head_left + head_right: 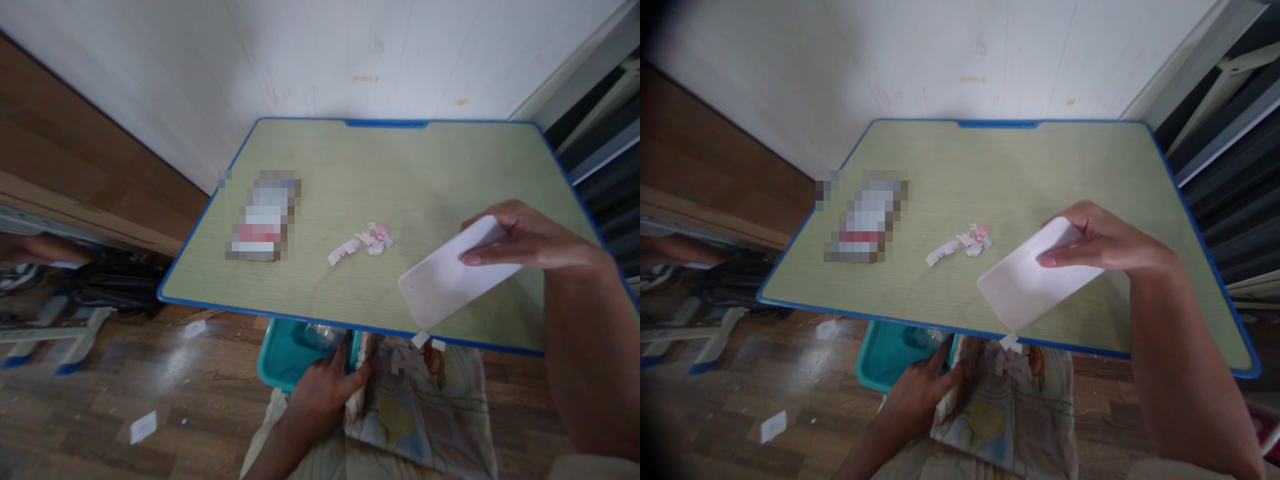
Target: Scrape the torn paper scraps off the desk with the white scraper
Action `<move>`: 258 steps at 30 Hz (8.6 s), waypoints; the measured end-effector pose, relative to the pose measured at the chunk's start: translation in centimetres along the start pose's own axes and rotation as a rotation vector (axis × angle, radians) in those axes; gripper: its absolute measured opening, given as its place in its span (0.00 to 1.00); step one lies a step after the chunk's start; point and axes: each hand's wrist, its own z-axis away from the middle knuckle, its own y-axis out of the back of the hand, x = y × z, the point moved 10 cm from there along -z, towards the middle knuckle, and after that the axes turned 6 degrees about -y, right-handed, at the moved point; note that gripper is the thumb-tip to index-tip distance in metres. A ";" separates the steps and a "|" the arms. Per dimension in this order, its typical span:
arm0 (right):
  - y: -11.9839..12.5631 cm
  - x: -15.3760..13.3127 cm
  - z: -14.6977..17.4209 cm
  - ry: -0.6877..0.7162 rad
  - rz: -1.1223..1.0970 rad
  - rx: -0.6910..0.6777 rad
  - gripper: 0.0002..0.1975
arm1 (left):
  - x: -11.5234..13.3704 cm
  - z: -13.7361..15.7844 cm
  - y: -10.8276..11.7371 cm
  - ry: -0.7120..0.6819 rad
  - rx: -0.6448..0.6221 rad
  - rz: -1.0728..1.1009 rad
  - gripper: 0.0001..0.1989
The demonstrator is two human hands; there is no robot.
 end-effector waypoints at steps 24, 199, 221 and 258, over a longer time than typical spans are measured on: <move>8.3 3.9 1.8 -0.061 -0.464 0.766 0.13 | 0.1 -0.1 0.3 -0.001 0.011 -0.003 0.35; 3.7 5.0 -2.3 0.032 -0.600 0.520 0.06 | 0.1 -0.1 0.3 0.001 0.038 0.035 0.34; 2.5 4.3 -2.2 0.043 -0.593 0.429 0.06 | 0.1 -0.2 0.3 -0.003 0.047 0.023 0.36; 3.2 3.6 -1.7 0.088 -0.537 0.536 0.07 | 0.1 -0.1 0.2 0.012 0.022 0.009 0.34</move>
